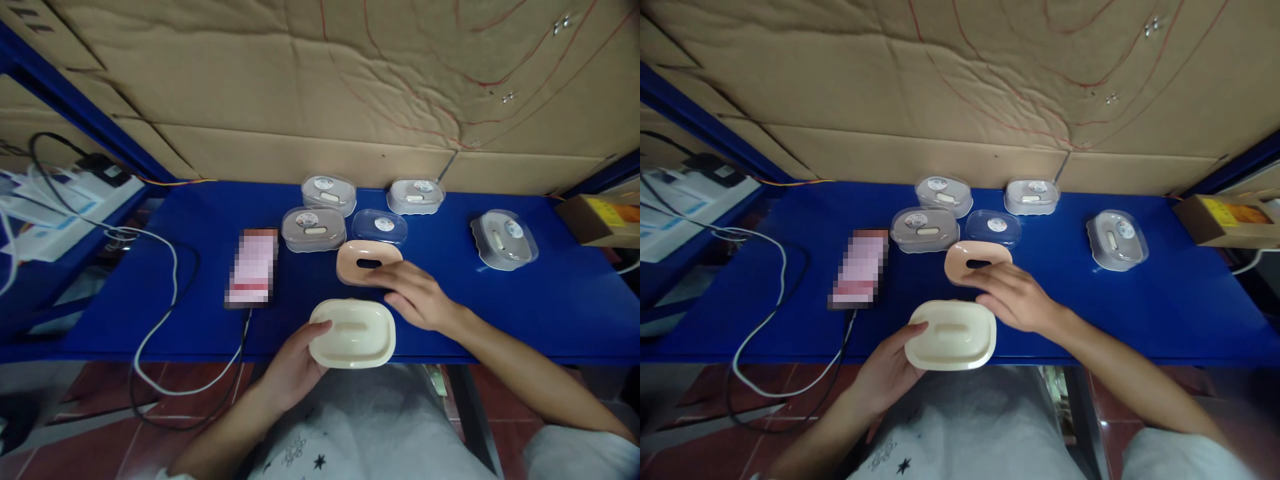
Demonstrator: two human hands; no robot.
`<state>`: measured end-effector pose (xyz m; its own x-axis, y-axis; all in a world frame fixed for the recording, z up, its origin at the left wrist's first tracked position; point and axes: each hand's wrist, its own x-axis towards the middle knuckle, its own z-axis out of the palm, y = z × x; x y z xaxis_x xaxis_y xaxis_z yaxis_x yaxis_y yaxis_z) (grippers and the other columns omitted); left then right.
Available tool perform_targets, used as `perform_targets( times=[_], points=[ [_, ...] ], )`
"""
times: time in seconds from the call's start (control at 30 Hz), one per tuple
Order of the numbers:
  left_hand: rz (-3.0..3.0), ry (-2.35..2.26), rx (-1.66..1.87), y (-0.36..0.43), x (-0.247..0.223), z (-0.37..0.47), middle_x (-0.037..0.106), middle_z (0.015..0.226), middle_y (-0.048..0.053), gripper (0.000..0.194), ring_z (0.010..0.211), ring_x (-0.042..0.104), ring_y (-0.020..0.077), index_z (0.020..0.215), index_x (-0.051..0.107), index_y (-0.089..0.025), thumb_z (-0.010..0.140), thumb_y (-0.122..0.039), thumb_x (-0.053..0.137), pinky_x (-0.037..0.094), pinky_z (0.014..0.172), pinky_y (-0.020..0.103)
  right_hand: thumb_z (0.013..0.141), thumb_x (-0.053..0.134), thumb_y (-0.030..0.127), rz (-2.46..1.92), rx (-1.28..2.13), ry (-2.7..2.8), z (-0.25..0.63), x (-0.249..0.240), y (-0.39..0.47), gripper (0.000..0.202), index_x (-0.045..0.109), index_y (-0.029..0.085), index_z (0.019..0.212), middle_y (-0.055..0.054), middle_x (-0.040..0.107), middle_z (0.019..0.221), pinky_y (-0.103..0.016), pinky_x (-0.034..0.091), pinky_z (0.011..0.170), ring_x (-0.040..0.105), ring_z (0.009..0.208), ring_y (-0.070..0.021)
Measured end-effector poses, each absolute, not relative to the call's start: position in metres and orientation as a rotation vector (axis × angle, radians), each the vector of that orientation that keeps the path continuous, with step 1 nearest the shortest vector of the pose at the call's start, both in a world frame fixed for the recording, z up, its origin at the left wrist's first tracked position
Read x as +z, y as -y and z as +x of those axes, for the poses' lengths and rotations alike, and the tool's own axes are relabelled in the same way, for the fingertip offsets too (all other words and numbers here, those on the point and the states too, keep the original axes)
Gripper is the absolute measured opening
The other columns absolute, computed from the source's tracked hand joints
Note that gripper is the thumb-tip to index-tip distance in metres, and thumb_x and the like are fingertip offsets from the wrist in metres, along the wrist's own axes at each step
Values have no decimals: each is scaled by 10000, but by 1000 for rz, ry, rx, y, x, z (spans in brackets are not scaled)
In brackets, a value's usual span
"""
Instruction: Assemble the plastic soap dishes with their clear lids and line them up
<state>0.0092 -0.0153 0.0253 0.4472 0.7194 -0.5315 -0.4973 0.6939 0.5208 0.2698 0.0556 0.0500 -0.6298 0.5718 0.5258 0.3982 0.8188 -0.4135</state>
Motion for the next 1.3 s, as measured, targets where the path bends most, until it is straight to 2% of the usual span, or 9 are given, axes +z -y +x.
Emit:
perform_targets(
  times=[0.17, 0.33, 0.53, 0.63, 0.8, 0.93, 1.03, 1.13, 1.3],
  points=[
    [189, -778, 773, 11, 24, 1, 825, 1223, 60, 284, 1346, 673, 346, 1173, 761, -242, 962, -411, 673, 556, 1123, 525, 1067, 624, 371, -987, 142, 2527, 280, 44, -72, 397, 637, 242, 1443, -116, 741, 1381, -532, 483, 1102, 671, 1322, -316],
    [132, -628, 787, 7, 23, 0, 800, 1300, 17, 395, 1402, 625, 349, 1221, 759, -282, 1022, -558, 559, 514, 1153, 582, 1064, 634, 325, -860, 372, 2290, 265, 49, -58, 308, 691, 228, 1350, -95, 801, 1231, -433, 536, 993, 738, 1184, -257],
    [155, -536, 863, 5, 22, 4, 694, 1469, 127, 650, 1489, 526, 376, 1377, 685, -198, 1006, -699, 499, 383, 1252, 599, 1063, 642, 389, -543, 332, 2501, 251, 53, -38, 399, 639, 228, 1428, -85, 784, 1296, -435, 512, 1066, 706, 1262, -236],
    [162, -572, 916, 6, 22, 6, 687, 1470, 131, 578, 1458, 554, 349, 1392, 662, -185, 1020, -612, 544, 414, 1240, 554, 1061, 632, 450, -535, 209, 2599, 247, 48, -35, 467, 626, 180, 1442, -115, 754, 1357, -453, 507, 1115, 682, 1305, -246],
    [132, -621, 937, 4, 24, 7, 740, 1362, 119, 469, 1222, 699, 286, 1361, 670, -177, 1029, -491, 561, 548, 1103, 477, 1049, 638, 212, -468, 222, 2569, 243, 42, -35, 473, 563, 147, 1511, -112, 751, 1365, -449, 535, 1148, 663, 1342, -241],
    [167, -621, 940, 3, 24, 6, 738, 1377, 99, 439, 1293, 671, 301, 1363, 668, -210, 1053, -486, 523, 541, 1111, 489, 1098, 536, 390, -541, 481, 2476, 256, 39, -53, 541, 456, 223, 1607, -113, 656, 1505, -506, 491, 1203, 549, 1474, -254],
    [188, -610, 928, 3, 22, 5, 734, 1405, 76, 419, 1364, 635, 332, 1340, 685, -246, 1050, -502, 523, 529, 1122, 532, 1115, 454, 400, -943, 364, 2346, 274, 31, -79, 541, 396, 286, 1641, -123, 498, 1652, -618, 380, 1255, 421, 1568, -309],
    [170, -604, 916, 2, 19, 4, 755, 1375, 56, 367, 1369, 636, 336, 1290, 707, -266, 1039, -485, 553, 537, 1108, 534, 1077, 544, 459, -1237, 181, 2325, 290, 20, -100, 636, 351, 287, 1658, -163, 458, 1669, -711, 288, 1251, 361, 1588, -388],
    [137, -596, 862, 3, 15, 3, 787, 1305, 80, 343, 1331, 663, 338, 1276, 710, -238, 1035, -445, 582, 561, 1064, 514, 957, 706, 601, -1241, 114, 2339, 296, 9, -109, 751, 457, 270, 1583, -207, 440, 1649, -710, 317, 1208, 392, 1553, -433]
  ],
)
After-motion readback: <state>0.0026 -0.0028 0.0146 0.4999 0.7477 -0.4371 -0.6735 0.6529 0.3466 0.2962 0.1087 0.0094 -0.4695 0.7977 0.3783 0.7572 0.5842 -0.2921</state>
